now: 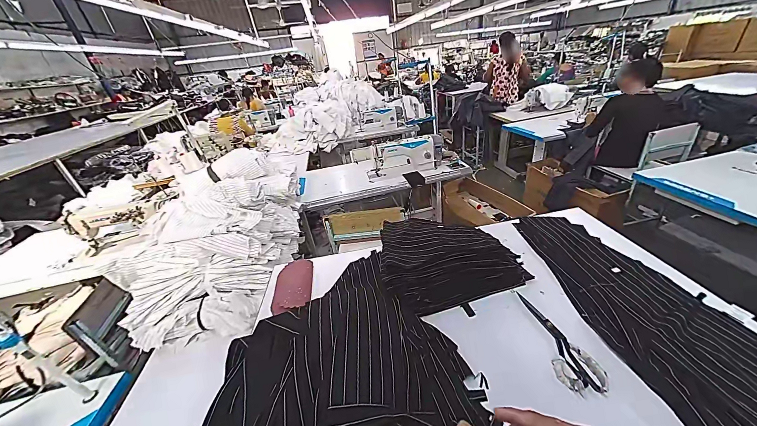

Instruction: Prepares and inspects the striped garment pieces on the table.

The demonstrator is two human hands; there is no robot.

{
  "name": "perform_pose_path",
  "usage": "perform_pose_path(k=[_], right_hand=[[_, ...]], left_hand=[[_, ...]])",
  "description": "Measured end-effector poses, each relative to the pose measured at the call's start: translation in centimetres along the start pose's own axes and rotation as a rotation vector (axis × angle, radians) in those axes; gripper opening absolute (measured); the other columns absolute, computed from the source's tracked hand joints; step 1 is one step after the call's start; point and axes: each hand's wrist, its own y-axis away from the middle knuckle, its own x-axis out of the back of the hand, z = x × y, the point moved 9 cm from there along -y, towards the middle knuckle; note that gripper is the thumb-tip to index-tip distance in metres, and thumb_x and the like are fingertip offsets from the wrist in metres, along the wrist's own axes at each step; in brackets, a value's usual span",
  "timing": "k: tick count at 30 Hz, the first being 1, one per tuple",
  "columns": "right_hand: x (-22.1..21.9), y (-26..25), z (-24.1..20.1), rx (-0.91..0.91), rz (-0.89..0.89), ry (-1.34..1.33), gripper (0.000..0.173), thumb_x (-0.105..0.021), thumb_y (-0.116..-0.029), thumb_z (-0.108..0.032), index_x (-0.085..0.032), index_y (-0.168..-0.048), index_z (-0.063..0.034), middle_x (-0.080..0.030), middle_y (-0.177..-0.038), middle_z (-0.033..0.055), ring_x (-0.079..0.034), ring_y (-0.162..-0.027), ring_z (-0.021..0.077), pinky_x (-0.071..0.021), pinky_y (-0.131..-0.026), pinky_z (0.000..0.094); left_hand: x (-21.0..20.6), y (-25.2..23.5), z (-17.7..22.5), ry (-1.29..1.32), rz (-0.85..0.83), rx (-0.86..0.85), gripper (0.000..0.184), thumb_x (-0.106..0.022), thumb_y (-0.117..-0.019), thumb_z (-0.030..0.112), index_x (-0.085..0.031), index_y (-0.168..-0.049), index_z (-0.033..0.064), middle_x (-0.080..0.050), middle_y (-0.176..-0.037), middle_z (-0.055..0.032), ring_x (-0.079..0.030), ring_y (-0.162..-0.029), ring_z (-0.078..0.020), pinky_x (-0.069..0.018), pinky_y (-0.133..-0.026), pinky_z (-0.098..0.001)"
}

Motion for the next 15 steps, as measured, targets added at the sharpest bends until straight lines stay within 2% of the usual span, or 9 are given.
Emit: perform_pose_path(k=[2, 3, 5, 7, 9, 12, 13, 15], right_hand=[[-1.1, -1.4, -2.0, 0.043, -0.136, 0.022, 0.041, -0.073, -0.0939, -0.014, -0.066, -0.129, 0.0046, -0.075, -0.103, 0.0179, -0.072, -0.077, 0.0205, -0.0604, -0.075, 0.0402], [-1.4, -2.0, -2.8, 0.062, -0.187, 0.03, 0.033, -0.071, -0.0946, -0.011, -0.069, -0.124, 0.0048, -0.075, -0.097, 0.0161, -0.072, -0.078, 0.0189, -0.0599, -0.077, 0.0377], [-1.4, -3.0, -4.2, 0.125, -0.255, 0.018, 0.023, -0.067, -0.0961, -0.007, -0.073, -0.114, 0.005, -0.076, -0.092, 0.0134, -0.073, -0.077, 0.0144, -0.0604, -0.076, 0.0315], [-0.9, -3.9, -6.3, 0.255, -0.26, 0.006, 0.017, -0.066, -0.0967, -0.007, -0.076, -0.106, 0.0031, -0.077, -0.089, 0.0107, -0.071, -0.073, 0.0089, -0.0593, -0.072, 0.0247], [-0.4, -4.6, -8.9, 0.374, -0.274, 0.019, 0.016, -0.066, -0.0971, -0.008, -0.077, -0.105, 0.0012, -0.077, -0.089, 0.0088, -0.071, -0.073, 0.0045, -0.058, -0.071, 0.019], [-0.7, -5.5, -12.5, 0.542, -0.303, 0.087, 0.017, -0.063, -0.0987, -0.006, -0.077, -0.107, 0.0005, -0.076, -0.086, 0.0098, -0.07, -0.073, 0.0052, -0.056, -0.072, 0.0171], [-0.9, -5.8, -13.6, 0.588, -0.312, 0.11, 0.018, -0.062, -0.099, -0.005, -0.076, -0.108, 0.0008, -0.076, -0.086, 0.0107, -0.07, -0.073, 0.0072, -0.0564, -0.072, 0.0189], [-0.7, -6.6, -15.9, 0.676, -0.26, 0.168, 0.019, -0.061, -0.0981, -0.003, -0.077, -0.109, -0.0001, -0.076, -0.087, 0.0102, -0.071, -0.074, 0.0095, -0.0575, -0.073, 0.0217]], left_hand=[[0.5, 0.6, 0.5, -0.053, 0.054, -0.086, 0.014, -0.07, -0.0924, 0.007, -0.076, -0.097, -0.0054, -0.067, -0.083, -0.0096, -0.061, -0.081, -0.0065, -0.0505, -0.079, -0.0207], [0.9, 1.0, 1.1, -0.078, 0.077, -0.116, 0.015, -0.068, -0.0933, 0.006, -0.076, -0.097, -0.0059, -0.067, -0.081, -0.0099, -0.061, -0.08, -0.0062, -0.0507, -0.078, -0.0194], [2.1, 1.8, 2.8, -0.104, 0.098, -0.196, 0.018, -0.064, -0.0976, 0.008, -0.073, -0.104, -0.007, -0.068, -0.087, -0.0131, -0.064, -0.084, -0.0082, -0.0524, -0.082, -0.0207], [3.7, 2.9, 4.5, -0.144, 0.138, -0.264, 0.019, -0.067, -0.0979, 0.012, -0.066, -0.107, -0.0055, -0.07, -0.098, -0.0136, -0.066, -0.093, -0.0062, -0.0539, -0.087, -0.0214], [5.6, 3.6, 5.2, -0.219, 0.178, -0.283, 0.019, -0.069, -0.0978, 0.017, -0.063, -0.101, -0.0004, -0.068, -0.1, -0.0101, -0.065, -0.102, -0.0039, -0.052, -0.093, -0.0194], [8.2, 3.8, 5.1, -0.33, 0.188, -0.197, 0.024, -0.07, -0.0952, 0.018, -0.07, -0.093, -0.0057, -0.07, -0.105, -0.018, -0.066, -0.107, -0.0125, -0.0516, -0.096, -0.0241], [8.6, 3.5, 5.3, -0.333, 0.183, -0.17, 0.024, -0.07, -0.0938, 0.017, -0.072, -0.091, -0.0067, -0.071, -0.107, -0.018, -0.065, -0.108, -0.012, -0.0511, -0.097, -0.0238], [9.1, 2.5, 7.5, -0.343, 0.199, -0.213, 0.024, -0.072, -0.0933, 0.019, -0.072, -0.085, -0.0036, -0.073, -0.106, -0.0111, -0.065, -0.109, -0.0035, -0.0507, -0.097, -0.0177]])
